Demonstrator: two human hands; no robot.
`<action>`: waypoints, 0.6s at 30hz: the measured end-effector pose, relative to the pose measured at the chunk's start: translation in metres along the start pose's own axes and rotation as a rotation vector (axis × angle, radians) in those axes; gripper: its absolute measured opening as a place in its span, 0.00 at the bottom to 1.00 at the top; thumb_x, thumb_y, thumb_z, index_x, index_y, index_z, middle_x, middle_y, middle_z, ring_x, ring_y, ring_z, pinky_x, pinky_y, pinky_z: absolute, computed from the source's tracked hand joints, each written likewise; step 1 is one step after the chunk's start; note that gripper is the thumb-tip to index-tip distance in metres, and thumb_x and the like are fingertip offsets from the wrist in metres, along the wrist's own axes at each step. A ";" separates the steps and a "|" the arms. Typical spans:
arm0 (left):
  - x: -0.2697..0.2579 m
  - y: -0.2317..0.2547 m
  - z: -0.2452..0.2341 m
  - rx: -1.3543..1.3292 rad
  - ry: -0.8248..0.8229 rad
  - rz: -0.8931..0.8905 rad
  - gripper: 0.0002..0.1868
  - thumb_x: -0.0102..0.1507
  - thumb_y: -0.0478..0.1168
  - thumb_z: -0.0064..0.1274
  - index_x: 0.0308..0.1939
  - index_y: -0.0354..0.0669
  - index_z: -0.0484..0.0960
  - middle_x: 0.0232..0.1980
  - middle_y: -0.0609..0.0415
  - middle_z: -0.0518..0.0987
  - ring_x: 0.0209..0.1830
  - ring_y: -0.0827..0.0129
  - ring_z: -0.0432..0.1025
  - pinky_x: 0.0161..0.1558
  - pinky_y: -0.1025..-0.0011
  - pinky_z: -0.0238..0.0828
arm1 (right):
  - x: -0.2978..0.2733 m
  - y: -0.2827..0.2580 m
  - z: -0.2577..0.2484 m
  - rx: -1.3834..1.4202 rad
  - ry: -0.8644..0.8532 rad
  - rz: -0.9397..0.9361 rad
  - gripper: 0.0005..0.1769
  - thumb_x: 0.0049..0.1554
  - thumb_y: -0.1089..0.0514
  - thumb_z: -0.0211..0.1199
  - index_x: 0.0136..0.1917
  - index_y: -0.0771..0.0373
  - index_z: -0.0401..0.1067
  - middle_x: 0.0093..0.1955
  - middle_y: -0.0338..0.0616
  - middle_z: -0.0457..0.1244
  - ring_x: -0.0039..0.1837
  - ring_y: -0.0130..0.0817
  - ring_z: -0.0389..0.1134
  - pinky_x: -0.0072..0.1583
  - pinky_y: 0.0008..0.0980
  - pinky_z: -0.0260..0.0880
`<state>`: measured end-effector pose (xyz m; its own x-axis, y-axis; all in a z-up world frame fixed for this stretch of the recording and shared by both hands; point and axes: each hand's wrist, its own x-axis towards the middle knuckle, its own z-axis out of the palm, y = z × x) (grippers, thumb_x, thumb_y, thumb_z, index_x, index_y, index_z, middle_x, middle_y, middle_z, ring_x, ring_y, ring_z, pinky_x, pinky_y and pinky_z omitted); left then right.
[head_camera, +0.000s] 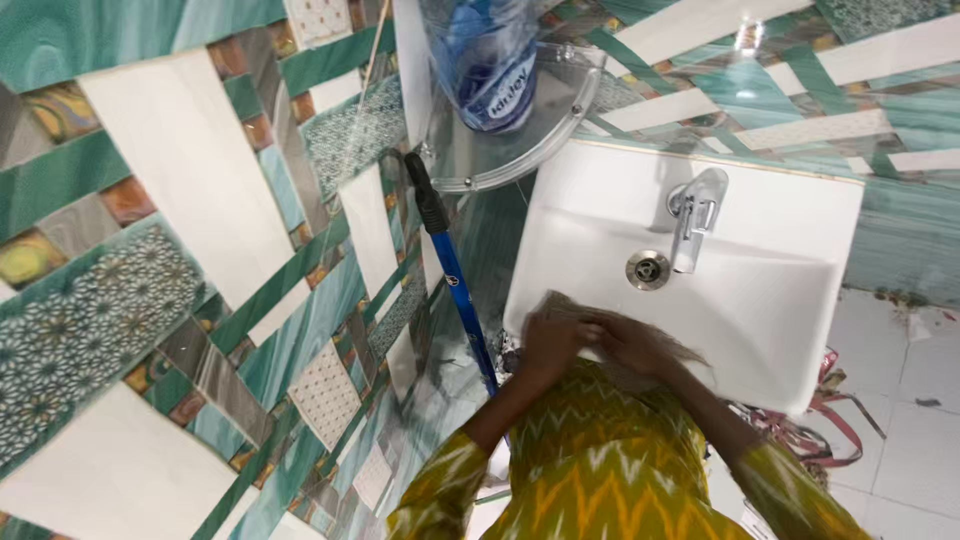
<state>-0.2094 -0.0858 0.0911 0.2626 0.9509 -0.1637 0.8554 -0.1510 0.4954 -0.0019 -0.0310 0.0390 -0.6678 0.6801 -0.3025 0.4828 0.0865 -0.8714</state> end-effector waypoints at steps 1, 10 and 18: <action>-0.013 -0.010 -0.023 0.097 0.018 -0.063 0.11 0.68 0.46 0.51 0.48 0.61 0.89 0.53 0.58 0.84 0.55 0.64 0.76 0.57 0.53 0.67 | 0.027 -0.022 0.014 0.063 -0.071 -0.023 0.30 0.61 0.48 0.58 0.74 0.57 0.65 0.70 0.50 0.66 0.67 0.42 0.71 0.68 0.40 0.69; -0.025 0.016 -0.024 0.089 0.268 -0.043 0.27 0.73 0.49 0.44 0.69 0.34 0.72 0.66 0.41 0.76 0.70 0.49 0.65 0.71 0.47 0.57 | -0.002 -0.063 -0.007 -0.204 0.009 -0.001 0.31 0.61 0.42 0.54 0.75 0.51 0.64 0.73 0.44 0.63 0.72 0.46 0.66 0.72 0.44 0.62; 0.146 0.079 0.125 0.414 -0.621 0.409 0.37 0.68 0.65 0.38 0.80 0.70 0.48 0.84 0.59 0.42 0.85 0.56 0.34 0.78 0.48 0.19 | -0.131 0.095 -0.067 -0.918 0.246 0.214 0.36 0.65 0.32 0.33 0.79 0.47 0.52 0.83 0.38 0.48 0.83 0.36 0.47 0.82 0.52 0.38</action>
